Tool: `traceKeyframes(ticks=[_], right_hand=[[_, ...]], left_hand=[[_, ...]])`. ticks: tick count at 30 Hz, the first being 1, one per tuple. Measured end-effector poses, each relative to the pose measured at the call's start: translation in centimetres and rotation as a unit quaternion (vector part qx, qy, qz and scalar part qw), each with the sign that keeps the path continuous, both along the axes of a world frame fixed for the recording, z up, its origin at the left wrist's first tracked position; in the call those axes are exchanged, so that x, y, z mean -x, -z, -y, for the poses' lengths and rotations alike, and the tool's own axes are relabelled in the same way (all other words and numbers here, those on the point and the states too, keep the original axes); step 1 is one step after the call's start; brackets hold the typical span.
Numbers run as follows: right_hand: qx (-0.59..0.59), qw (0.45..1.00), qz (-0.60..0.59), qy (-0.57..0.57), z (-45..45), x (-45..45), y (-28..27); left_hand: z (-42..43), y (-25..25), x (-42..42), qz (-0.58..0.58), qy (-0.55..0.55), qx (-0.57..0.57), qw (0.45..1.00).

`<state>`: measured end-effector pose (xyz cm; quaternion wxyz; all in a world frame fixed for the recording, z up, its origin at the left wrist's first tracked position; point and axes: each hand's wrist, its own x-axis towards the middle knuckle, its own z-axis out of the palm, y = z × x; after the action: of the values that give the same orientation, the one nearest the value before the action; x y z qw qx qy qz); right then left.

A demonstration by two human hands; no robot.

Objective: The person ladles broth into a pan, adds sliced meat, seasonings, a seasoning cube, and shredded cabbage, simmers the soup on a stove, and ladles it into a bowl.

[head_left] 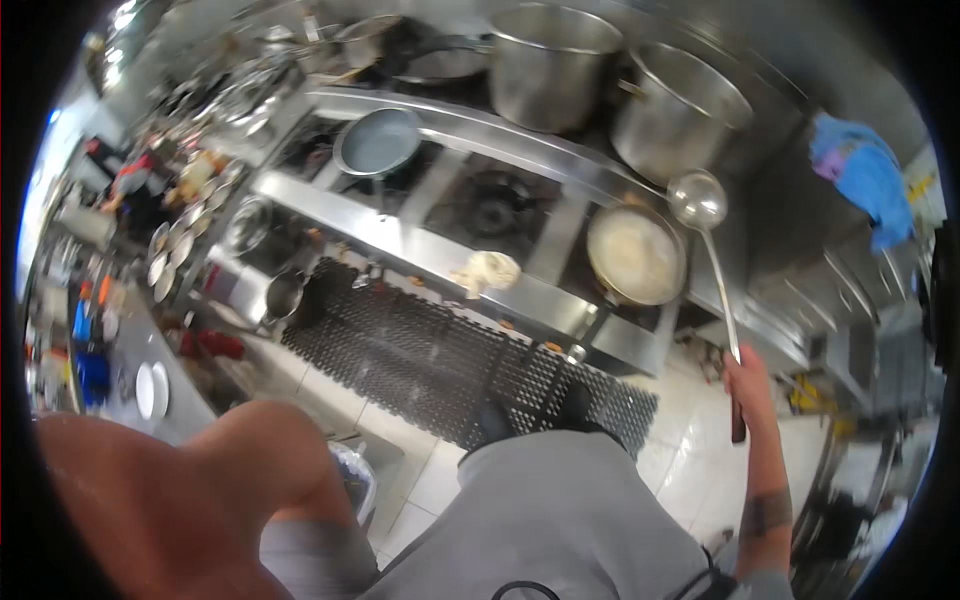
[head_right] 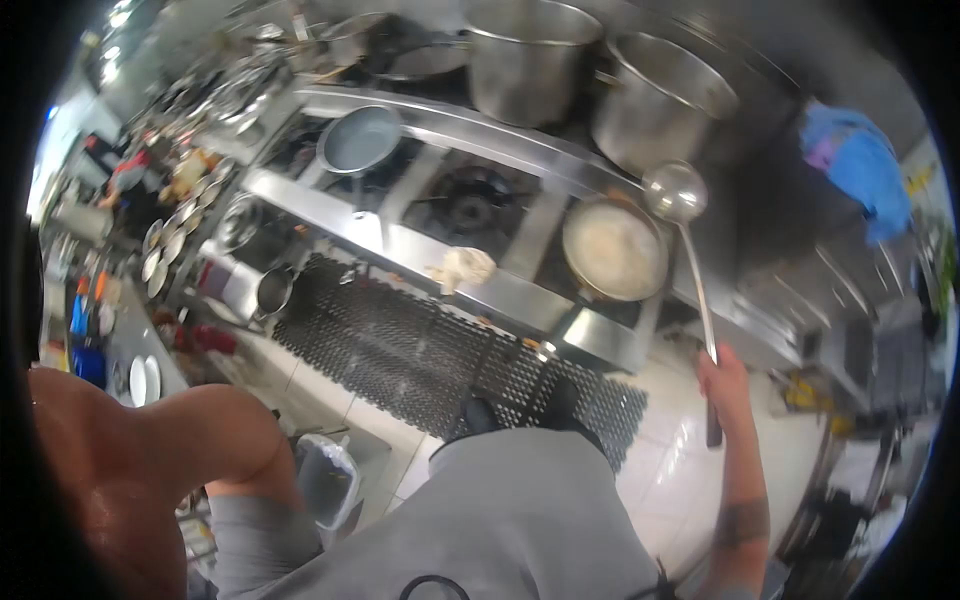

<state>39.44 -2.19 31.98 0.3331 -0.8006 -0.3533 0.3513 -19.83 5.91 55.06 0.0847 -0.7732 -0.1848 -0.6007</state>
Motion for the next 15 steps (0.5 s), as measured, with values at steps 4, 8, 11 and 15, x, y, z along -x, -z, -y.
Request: traceKeyframes(ticks=[4,8,11,15], right_hand=[[0.028,0.999,0.001,-0.028,-0.3,-2.1,-3.0],[0.022,0.956,0.233,-0.179,-1.0,-11.3,-1.3],[-0.155,0.922,0.202,-0.291,-3.2,-14.9,-3.5],[-0.103,0.821,0.409,-0.386,-2.4,-1.2,-18.0]], left_hand=[[2.4,-0.7,1.1,0.024,-0.046,-0.001,0.999],[5.8,-2.7,2.7,0.056,-0.057,-0.044,0.996],[8.6,-4.5,3.6,0.060,-0.072,-0.079,0.992],[12.6,-6.0,4.3,0.052,-0.103,-0.125,0.985]])
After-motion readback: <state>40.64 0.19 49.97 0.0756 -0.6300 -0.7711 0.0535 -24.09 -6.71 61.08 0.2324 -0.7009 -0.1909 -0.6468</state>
